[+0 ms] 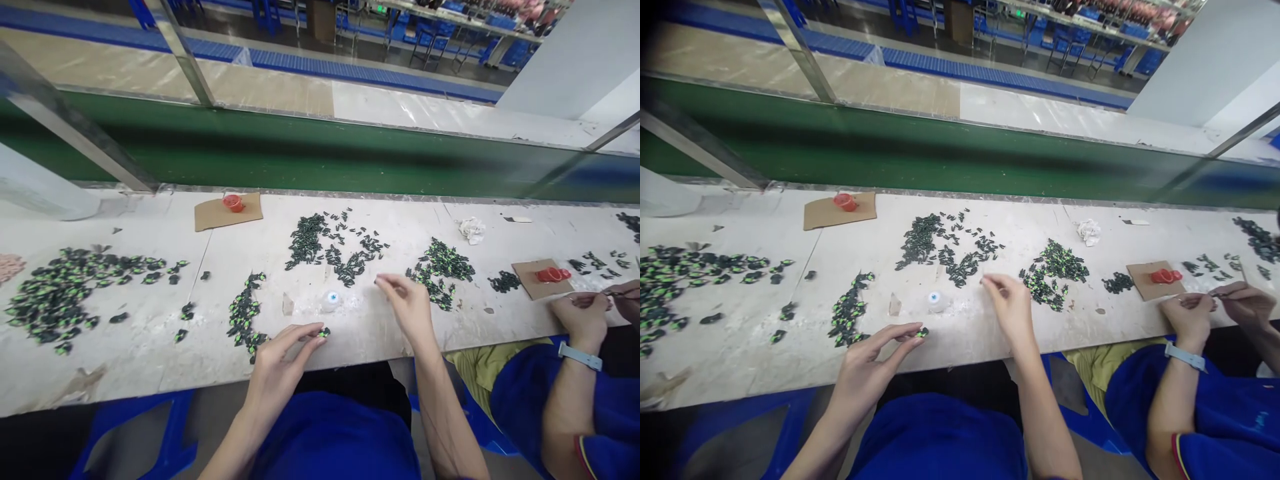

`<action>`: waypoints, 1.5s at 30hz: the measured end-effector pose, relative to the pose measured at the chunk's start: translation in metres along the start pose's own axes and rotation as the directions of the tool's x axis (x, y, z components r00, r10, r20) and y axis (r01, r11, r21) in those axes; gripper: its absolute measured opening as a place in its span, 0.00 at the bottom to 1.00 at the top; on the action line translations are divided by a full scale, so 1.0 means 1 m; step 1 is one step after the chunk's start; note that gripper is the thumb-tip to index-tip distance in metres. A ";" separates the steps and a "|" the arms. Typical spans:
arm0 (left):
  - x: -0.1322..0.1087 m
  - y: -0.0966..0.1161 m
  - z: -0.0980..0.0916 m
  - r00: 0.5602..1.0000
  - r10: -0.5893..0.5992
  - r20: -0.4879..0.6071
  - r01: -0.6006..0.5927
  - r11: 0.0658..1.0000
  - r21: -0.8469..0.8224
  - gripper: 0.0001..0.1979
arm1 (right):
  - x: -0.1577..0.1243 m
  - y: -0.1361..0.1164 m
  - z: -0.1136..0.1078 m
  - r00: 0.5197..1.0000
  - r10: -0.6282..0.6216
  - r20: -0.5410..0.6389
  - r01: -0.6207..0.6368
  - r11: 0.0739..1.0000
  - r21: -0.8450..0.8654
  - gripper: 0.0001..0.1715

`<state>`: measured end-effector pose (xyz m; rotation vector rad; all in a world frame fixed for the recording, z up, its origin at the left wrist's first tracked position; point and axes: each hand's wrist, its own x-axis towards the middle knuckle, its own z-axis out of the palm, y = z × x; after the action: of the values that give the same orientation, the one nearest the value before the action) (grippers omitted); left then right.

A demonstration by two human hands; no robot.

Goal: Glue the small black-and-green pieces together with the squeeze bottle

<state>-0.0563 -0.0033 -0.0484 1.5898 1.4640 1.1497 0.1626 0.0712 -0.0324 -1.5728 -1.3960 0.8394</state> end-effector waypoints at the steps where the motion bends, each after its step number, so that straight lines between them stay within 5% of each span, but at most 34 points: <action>1: 0.001 0.004 0.002 1.000 0.022 -0.013 -0.022 1.000 -0.001 0.06 | -0.017 -0.007 0.003 0.997 0.051 0.051 -0.055 0.995 0.077 0.10; 5: 0.006 0.013 0.008 0.989 0.146 0.022 -0.146 0.989 -0.011 0.06 | -0.066 -0.024 0.020 0.969 0.168 0.180 -0.219 0.923 0.316 0.10; 11: 0.006 0.014 0.011 0.961 0.272 0.045 -0.270 0.962 -0.034 0.08 | -0.081 -0.019 0.036 0.953 0.211 0.219 -0.288 0.856 0.430 0.08; 19: 0.001 0.017 0.009 0.980 0.190 0.054 -0.183 0.977 -0.106 0.09 | -0.083 -0.016 0.039 0.994 -0.035 0.100 -0.008 0.917 0.398 0.05; 29: 0.004 0.029 0.013 0.983 -0.058 0.171 0.104 0.958 -0.269 0.07 | -0.085 -0.001 0.039 0.958 -0.277 -0.068 0.282 0.881 0.380 0.09; 39: 0.003 0.040 0.017 0.987 -0.020 0.157 0.055 0.974 -0.222 0.08 | -0.083 0.005 0.028 0.930 -0.364 -0.042 0.356 0.871 0.338 0.18; 45: 0.002 0.041 0.022 0.991 0.096 0.090 -0.078 0.980 -0.183 0.08 | -0.083 0.009 0.026 0.936 -0.347 -0.059 0.347 0.884 0.313 0.13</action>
<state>-0.0198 -0.0053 -0.0189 1.5745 1.2031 1.1991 0.1306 -0.0070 -0.0556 -1.0361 -1.4052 0.7960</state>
